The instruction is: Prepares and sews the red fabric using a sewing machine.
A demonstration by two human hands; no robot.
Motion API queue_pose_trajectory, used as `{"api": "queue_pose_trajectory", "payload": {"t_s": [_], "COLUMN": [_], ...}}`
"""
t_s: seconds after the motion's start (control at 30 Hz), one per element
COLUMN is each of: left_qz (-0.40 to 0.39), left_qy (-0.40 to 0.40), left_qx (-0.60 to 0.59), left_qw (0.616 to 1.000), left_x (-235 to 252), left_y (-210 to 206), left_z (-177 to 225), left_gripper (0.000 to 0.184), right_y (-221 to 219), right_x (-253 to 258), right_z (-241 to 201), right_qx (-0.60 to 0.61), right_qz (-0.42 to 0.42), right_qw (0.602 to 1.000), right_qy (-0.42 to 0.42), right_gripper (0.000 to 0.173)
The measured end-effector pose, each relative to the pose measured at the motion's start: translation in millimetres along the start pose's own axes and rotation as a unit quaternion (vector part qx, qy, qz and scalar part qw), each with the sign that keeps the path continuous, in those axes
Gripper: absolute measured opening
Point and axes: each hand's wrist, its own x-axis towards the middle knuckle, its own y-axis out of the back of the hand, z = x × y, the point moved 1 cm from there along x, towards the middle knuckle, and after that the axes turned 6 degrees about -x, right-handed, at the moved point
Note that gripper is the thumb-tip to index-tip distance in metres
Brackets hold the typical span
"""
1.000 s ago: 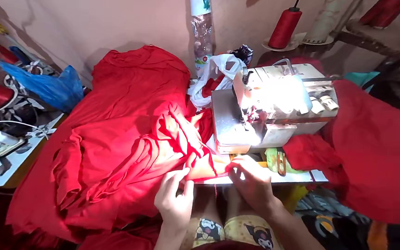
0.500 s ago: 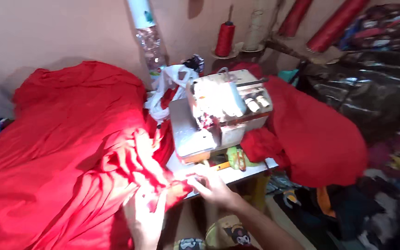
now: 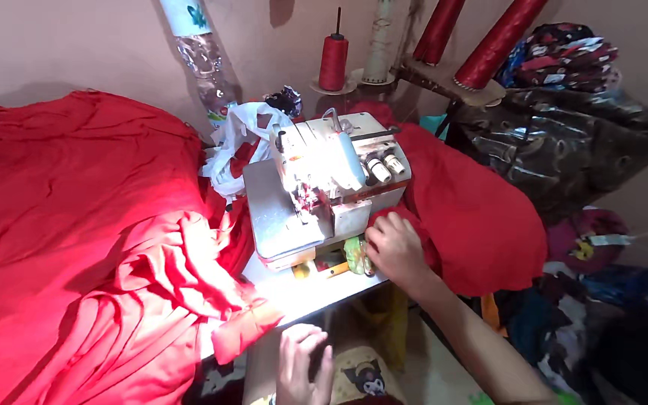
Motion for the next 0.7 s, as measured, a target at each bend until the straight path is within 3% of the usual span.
{"api": "queue_pose_trajectory", "payload": {"t_s": [0.1,0.17,0.3,0.4,0.53,0.6,0.7], "left_qz": [-0.016,-0.012,-0.006,-0.003,-0.001,-0.032,-0.051], "left_qy": [-0.033,-0.02,0.015,0.032,0.02,0.028,0.175], "left_qx": [-0.015,-0.025,-0.032,-0.055,-0.132,-0.207,-0.331], "left_qw": [0.999,0.999,0.999,0.998,0.991,0.977,0.926], "left_x": [13,12,7,14,47,72,98], "left_y": [-7,-7,-6,-6,-19,-28,-31], "left_z": [8,7,4,7,13,17,28], "left_gripper": [0.013,0.013,0.017,0.018,0.016,0.019,0.028], "right_y": [-3,0,0,-2,23,34,39], "right_x": [5,5,0,-5,-10,-15,-27], "right_z": [1,7,20,31,28,14,-16], "right_qx": [-0.065,-0.069,-0.004,0.101,0.226,0.261,0.263], "right_qz": [-0.087,-0.094,-0.04,0.052,0.137,0.162,0.191], "right_qw": [0.994,0.993,0.999,0.993,0.964,0.952,0.939], "right_qy": [-0.024,-0.03,-0.021,-0.023,-0.037,0.008,0.11], "right_gripper": [0.022,0.024,0.016,0.015,0.017,0.016,0.015]}}
